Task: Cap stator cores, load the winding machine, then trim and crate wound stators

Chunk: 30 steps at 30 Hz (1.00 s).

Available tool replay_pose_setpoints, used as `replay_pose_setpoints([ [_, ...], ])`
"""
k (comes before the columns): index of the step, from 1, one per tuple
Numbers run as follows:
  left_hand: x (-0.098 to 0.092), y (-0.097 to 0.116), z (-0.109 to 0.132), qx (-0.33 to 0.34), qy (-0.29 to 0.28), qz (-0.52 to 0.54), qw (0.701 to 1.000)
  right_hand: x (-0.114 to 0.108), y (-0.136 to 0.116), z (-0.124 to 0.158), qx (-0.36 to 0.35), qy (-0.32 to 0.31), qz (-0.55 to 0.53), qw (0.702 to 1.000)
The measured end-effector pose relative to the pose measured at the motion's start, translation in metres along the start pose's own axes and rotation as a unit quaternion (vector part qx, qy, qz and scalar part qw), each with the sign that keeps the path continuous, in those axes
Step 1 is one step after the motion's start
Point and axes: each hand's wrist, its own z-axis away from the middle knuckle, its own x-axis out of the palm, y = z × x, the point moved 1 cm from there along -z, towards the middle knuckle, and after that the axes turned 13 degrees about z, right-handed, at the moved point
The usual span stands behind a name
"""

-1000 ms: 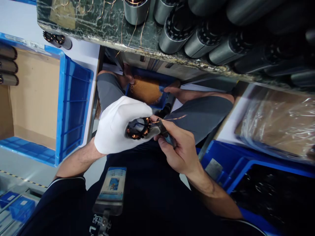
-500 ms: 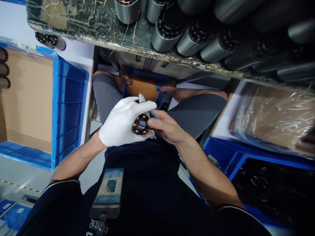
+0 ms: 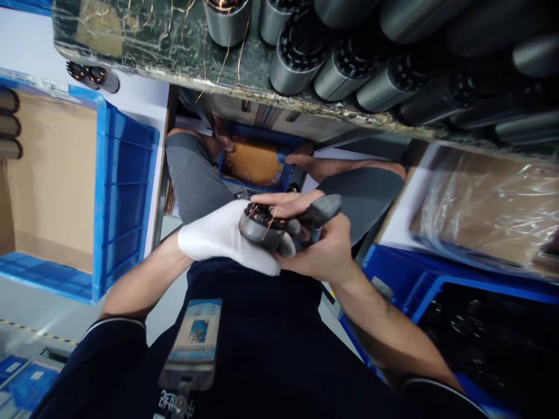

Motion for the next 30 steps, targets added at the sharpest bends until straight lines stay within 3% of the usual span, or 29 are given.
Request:
replay_pose_setpoints([
  [2,0.005,0.002,-0.004,0.025,0.023,-0.001,0.999,-0.013,-0.015,-0.002,-0.016,-0.017,0.124,0.992],
  [5,0.009,0.005,0.0,0.058,0.083,-0.038,0.994,-0.037,-0.035,0.0,-0.023,-0.069,0.28,0.957],
  [11,0.005,0.0,0.002,0.105,0.107,-0.17,0.974,-0.062,-0.049,0.009,-0.015,-0.172,0.397,0.902],
  [17,0.005,0.0,-0.003,0.101,0.1,-0.208,0.968,-0.067,-0.05,0.008,-0.059,-0.207,0.459,0.862],
  [20,0.004,-0.003,-0.002,0.108,0.11,-0.212,0.965,-0.069,-0.048,0.007,-0.027,-0.224,0.43,0.874],
  [23,0.002,-0.008,-0.002,0.116,0.159,-0.232,0.953,-0.068,-0.045,0.005,-0.016,-0.215,0.419,0.882],
  [27,0.005,-0.013,-0.004,0.118,0.21,-0.288,0.927,-0.059,-0.043,0.003,-0.036,-0.204,0.461,0.863],
  [30,0.013,-0.014,-0.006,0.087,0.23,-0.394,0.886,-0.054,-0.043,0.004,-0.046,-0.205,0.493,0.844],
])
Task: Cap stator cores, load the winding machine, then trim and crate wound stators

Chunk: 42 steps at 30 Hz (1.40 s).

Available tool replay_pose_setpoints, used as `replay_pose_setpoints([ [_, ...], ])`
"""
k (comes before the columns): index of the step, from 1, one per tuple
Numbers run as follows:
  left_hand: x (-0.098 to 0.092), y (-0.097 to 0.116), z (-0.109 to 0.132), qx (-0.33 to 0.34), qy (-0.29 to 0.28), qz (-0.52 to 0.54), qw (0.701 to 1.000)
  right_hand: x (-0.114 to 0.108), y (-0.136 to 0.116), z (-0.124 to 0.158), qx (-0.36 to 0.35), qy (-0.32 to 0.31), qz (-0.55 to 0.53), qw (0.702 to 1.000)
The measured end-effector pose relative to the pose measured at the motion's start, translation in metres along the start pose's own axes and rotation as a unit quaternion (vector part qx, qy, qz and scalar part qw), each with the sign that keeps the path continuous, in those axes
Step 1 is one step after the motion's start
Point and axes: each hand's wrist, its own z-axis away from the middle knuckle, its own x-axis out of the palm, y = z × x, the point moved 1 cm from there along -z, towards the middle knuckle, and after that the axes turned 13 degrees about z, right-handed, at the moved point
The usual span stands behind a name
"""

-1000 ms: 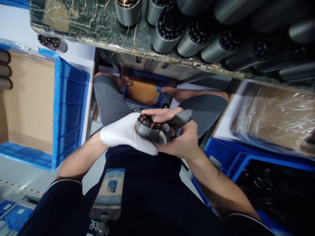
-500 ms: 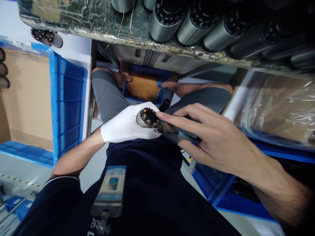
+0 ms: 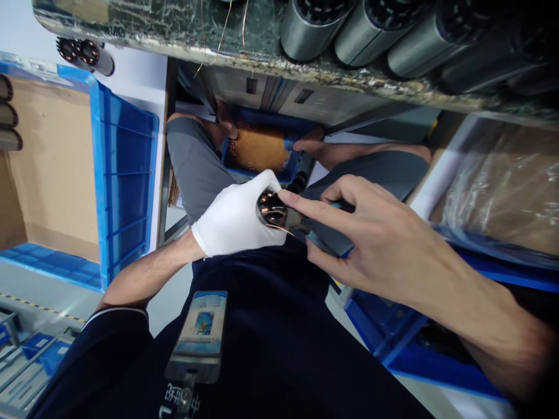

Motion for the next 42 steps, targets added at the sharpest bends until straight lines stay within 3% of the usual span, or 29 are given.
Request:
replay_pose_setpoints([
  [4,0.008,0.005,0.002,0.02,-0.017,-0.111,0.993,0.002,-0.001,0.003,0.004,-0.001,0.03,1.0],
  [9,0.008,0.004,0.003,0.02,-0.045,-0.093,0.994,0.003,0.0,0.006,0.02,-0.012,-0.005,1.0],
  [14,0.008,0.001,0.003,0.025,-0.051,-0.098,0.994,0.004,-0.003,0.005,-0.002,-0.012,0.024,1.0],
  [16,0.01,-0.002,0.003,0.033,-0.068,-0.057,0.995,0.006,-0.002,0.005,-0.005,-0.024,0.011,1.0],
  [20,0.013,-0.008,0.001,0.01,-0.116,0.07,0.991,0.011,0.003,0.003,0.015,-0.054,-0.128,0.99],
  [27,0.015,-0.011,-0.006,-0.017,-0.198,0.246,0.949,0.014,0.014,0.005,0.035,-0.062,-0.233,0.97],
  [34,0.012,-0.011,-0.006,-0.073,-0.153,0.276,0.946,0.01,0.011,0.015,0.003,-0.023,-0.081,0.996],
  [38,0.016,-0.009,-0.005,-0.034,-0.118,0.166,0.979,0.01,0.005,0.019,-0.026,-0.014,-0.01,1.0],
  [42,0.021,-0.006,-0.004,-0.014,-0.102,0.059,0.993,0.008,0.003,0.022,-0.018,-0.023,-0.02,0.999],
])
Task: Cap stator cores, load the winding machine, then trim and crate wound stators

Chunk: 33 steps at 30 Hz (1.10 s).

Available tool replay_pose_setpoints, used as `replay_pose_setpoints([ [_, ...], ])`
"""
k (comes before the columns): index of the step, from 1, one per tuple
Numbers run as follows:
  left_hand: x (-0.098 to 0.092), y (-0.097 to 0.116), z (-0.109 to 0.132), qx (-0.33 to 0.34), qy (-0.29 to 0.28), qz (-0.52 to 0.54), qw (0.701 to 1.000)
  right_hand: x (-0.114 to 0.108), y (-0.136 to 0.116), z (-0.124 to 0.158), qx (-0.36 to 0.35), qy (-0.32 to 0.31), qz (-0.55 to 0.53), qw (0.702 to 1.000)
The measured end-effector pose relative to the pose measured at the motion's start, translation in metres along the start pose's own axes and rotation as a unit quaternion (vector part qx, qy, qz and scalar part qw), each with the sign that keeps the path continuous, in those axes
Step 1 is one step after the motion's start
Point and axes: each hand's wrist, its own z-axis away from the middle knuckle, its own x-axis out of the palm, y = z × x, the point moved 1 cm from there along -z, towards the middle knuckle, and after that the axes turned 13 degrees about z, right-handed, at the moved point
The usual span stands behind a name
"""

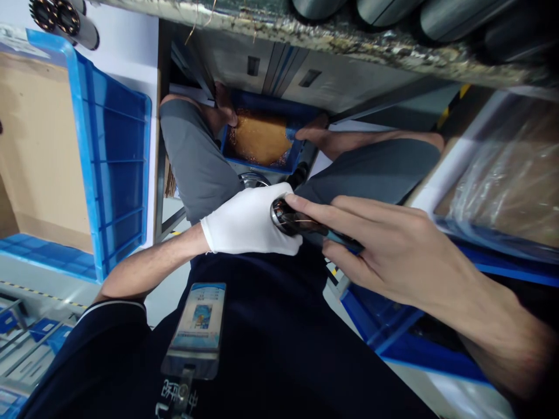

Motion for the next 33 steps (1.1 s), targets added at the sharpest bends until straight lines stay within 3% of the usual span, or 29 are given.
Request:
replay_pose_setpoints([
  [3,0.001,0.001,0.001,0.001,0.004,-0.019,1.0,-0.003,0.0,0.0,0.007,-0.006,-0.003,1.0],
  [8,0.001,-0.005,0.002,-0.007,-0.035,0.043,0.998,-0.003,-0.001,0.001,-0.019,0.009,0.03,0.999],
  [13,-0.002,-0.01,-0.001,-0.038,-0.049,0.155,0.986,0.004,0.009,-0.002,0.027,-0.035,-0.084,0.995],
  [16,0.001,-0.013,-0.004,-0.079,-0.053,0.329,0.939,0.011,0.014,-0.011,0.052,-0.028,-0.147,0.987],
  [19,0.01,-0.019,-0.006,-0.108,-0.037,0.476,0.872,0.02,0.01,-0.022,0.042,0.045,-0.183,0.981],
  [22,0.018,-0.029,-0.003,-0.091,-0.009,0.5,0.861,0.025,0.006,-0.031,0.06,0.091,-0.225,0.968],
  [24,0.013,-0.034,0.005,-0.013,0.048,0.418,0.907,0.025,0.01,-0.035,0.101,0.055,-0.276,0.954],
  [26,0.0,-0.034,0.015,0.144,0.107,0.203,0.963,0.025,0.017,-0.037,0.137,-0.016,-0.367,0.92],
  [27,-0.007,-0.031,0.02,0.231,0.112,0.056,0.965,0.026,0.02,-0.038,0.143,-0.056,-0.423,0.893],
  [28,-0.014,-0.028,0.025,0.3,0.095,-0.087,0.945,0.028,0.022,-0.039,0.142,-0.094,-0.477,0.862],
  [30,-0.025,-0.02,0.034,0.366,0.031,-0.27,0.89,0.035,0.022,-0.042,0.13,-0.153,-0.55,0.811],
  [31,-0.03,-0.017,0.039,0.376,0.012,-0.307,0.874,0.039,0.02,-0.044,0.122,-0.169,-0.571,0.794],
  [33,-0.041,-0.013,0.051,0.384,0.02,-0.299,0.873,0.05,0.016,-0.045,0.12,-0.172,-0.597,0.775],
])
